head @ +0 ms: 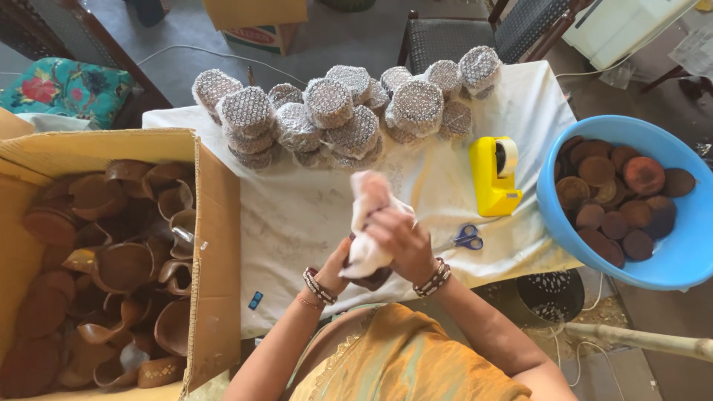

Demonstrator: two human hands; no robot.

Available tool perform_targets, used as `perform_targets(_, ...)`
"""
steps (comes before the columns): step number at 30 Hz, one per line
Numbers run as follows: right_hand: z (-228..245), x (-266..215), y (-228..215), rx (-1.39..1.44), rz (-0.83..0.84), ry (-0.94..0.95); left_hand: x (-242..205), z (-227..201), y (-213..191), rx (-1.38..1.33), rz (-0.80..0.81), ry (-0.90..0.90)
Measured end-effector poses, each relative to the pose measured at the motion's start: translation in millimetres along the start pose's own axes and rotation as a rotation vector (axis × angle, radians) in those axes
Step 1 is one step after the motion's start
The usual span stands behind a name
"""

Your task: The person wraps individual clay bowls in bubble wrap and secures them with tape, then wipes a bowl with a cloth and place it with other unwrapped bowls in a basin.

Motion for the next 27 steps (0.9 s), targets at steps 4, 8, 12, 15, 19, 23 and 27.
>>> perform_targets(4, 3.5, -9.7, 11.5, -0.095, 0.028, -0.229, -18.1, -13.1, 74.9, -0.074, -0.052, -0.037)
perform_targets(8, -43.7, -51.9, 55.6, 0.074, 0.158, 0.256, -36.5, -43.3, 159.4, 0.306, 0.021, 0.159)
perform_targets(12, -66.9, -67.3, 71.3, 0.398, 0.331, 0.636, -46.6, -59.9, 184.2, 0.441, 0.050, 0.279)
perform_targets(15, -79.8, -111.8, 96.3, 0.651, 0.498, 0.975, -47.7, -68.8, 192.7, 0.315, 0.069, 0.312)
perform_targets(19, -73.5, -146.6, 127.0, 0.933, 0.772, 1.087, -43.7, -65.3, 184.8, 0.538, 0.209, 0.417)
perform_targets(23, -67.7, -97.3, 94.8, 0.757, 0.499, 0.981, -48.7, -57.3, 196.2, 0.563, 0.126, 0.377)
perform_targets(27, -63.0, -56.7, 50.6, -0.124, 0.340, 0.483, -44.5, -40.0, 179.9, 0.169, 0.069, 0.143)
Point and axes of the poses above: each hand's wrist, its own x-axis towards the middle knuckle, its own y-axis out of the palm, z = x × y, the point moved 4 cm from there along x, towards the middle knuckle, and after that the axes turned 13 degrees about -x, right-handed, at the moved point
